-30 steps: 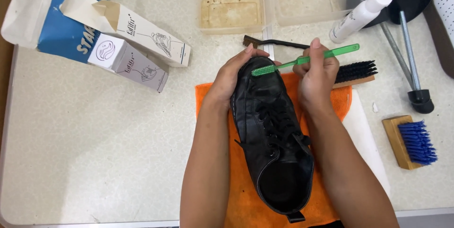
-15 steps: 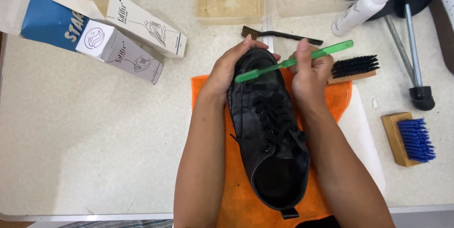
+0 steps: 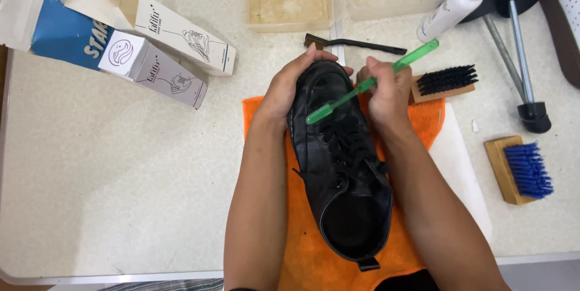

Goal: The person cleans a black leather shoe using a green toothbrush. They scrub the upper surface, the toe area, and the laces while holding the shoe on an orange towel. The person rotates the shoe to access different sides and continues scrubbing the interior opening.

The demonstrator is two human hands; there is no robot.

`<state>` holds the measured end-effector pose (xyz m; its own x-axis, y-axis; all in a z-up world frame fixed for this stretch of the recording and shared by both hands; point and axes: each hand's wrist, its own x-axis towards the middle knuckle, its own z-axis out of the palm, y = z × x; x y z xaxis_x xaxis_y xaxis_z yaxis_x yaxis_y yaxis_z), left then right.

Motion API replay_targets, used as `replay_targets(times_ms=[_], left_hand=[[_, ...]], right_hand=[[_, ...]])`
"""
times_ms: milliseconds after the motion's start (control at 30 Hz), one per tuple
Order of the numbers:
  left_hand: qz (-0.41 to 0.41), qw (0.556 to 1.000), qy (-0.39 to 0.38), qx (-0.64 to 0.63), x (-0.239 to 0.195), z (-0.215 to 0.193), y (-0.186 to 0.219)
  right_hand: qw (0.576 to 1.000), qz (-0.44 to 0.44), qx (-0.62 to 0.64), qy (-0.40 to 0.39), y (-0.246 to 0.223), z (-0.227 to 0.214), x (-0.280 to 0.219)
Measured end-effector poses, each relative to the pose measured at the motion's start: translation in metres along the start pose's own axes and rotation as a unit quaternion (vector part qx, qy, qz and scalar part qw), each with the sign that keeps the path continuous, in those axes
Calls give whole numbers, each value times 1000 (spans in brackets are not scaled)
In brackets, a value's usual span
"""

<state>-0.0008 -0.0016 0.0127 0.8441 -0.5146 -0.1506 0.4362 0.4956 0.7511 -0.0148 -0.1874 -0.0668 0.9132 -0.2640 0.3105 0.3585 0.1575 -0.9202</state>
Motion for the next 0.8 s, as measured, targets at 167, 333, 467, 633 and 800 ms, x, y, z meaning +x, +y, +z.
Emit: replay_targets(times_ms=[167,333,467,633,800], left_hand=[[12,1000,-1,-5,-5,2,2],[1,1000,1,-10,3,-2,-4],[8,1000,14,-6,-4,2,-3],[19,999,25,-4,-11,6,-1],[4,997,72,6,-9,6,-3]], right_hand=[[999,-11,-15,41,-12,4,7],[997,6,-80,12,-12,7,-1],[995,-4,-94,16,-5,0,3],[996,-14,-73,51,-6,-2,3],[996,-25,-86,20,-2,-2,6]])
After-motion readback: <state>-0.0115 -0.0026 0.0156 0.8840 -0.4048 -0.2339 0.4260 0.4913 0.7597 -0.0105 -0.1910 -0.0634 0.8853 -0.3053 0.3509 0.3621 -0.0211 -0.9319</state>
